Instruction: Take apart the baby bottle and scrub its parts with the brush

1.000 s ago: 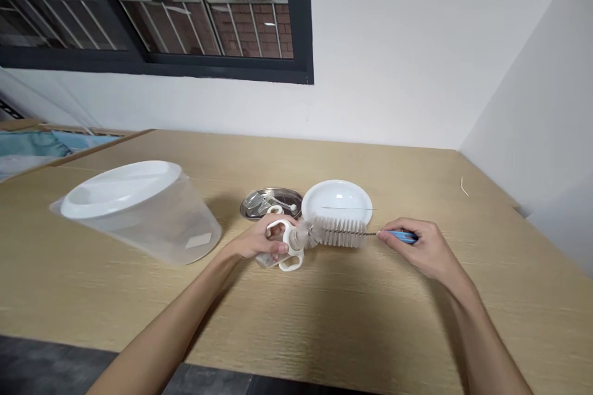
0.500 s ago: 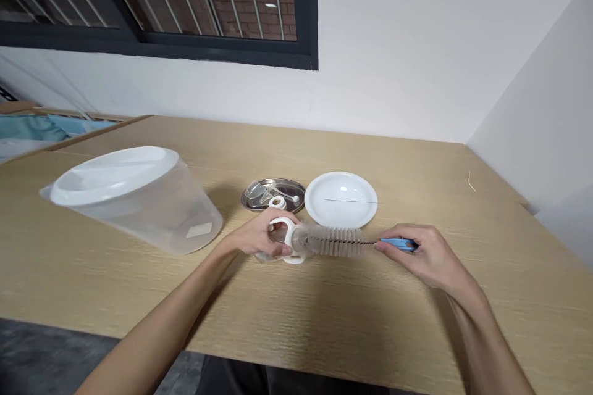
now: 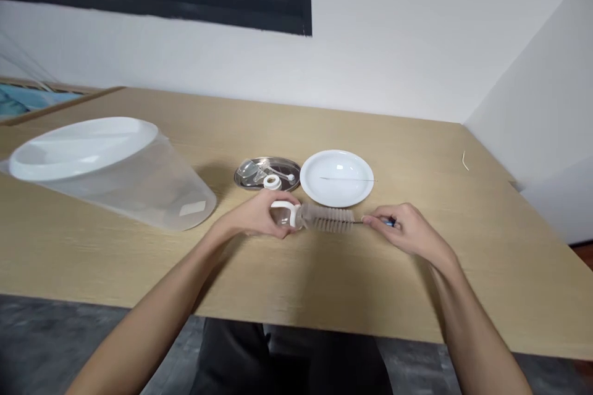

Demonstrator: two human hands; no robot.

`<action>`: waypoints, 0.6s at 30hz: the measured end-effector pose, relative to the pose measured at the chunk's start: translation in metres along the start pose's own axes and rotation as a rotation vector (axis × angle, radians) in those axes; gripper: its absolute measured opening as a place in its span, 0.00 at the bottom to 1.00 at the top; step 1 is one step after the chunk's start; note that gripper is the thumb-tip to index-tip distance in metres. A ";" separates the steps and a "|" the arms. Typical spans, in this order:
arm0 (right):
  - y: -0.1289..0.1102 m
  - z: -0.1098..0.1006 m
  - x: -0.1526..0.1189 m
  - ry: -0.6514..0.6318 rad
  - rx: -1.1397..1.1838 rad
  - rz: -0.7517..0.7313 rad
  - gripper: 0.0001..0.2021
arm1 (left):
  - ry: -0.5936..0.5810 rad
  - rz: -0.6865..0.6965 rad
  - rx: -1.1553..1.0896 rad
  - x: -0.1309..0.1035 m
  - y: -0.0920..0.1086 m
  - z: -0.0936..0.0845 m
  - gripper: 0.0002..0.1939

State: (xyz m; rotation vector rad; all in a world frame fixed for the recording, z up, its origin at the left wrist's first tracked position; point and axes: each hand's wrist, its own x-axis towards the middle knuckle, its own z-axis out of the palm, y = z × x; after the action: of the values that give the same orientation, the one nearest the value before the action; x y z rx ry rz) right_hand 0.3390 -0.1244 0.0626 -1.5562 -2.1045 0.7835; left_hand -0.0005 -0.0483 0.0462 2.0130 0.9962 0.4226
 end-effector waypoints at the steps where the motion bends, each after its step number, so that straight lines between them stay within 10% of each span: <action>1: -0.001 0.000 0.001 -0.016 -0.002 0.000 0.25 | 0.002 0.003 0.019 0.000 0.000 -0.001 0.22; 18: -0.001 -0.007 -0.002 0.195 0.020 -0.019 0.17 | 0.070 0.139 0.017 -0.013 0.018 -0.009 0.19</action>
State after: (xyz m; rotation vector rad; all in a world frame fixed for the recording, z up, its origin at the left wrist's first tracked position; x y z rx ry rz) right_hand 0.3431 -0.1253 0.0687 -1.5339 -1.9620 0.6174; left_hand -0.0058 -0.0598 0.0665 2.1023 0.9075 0.5638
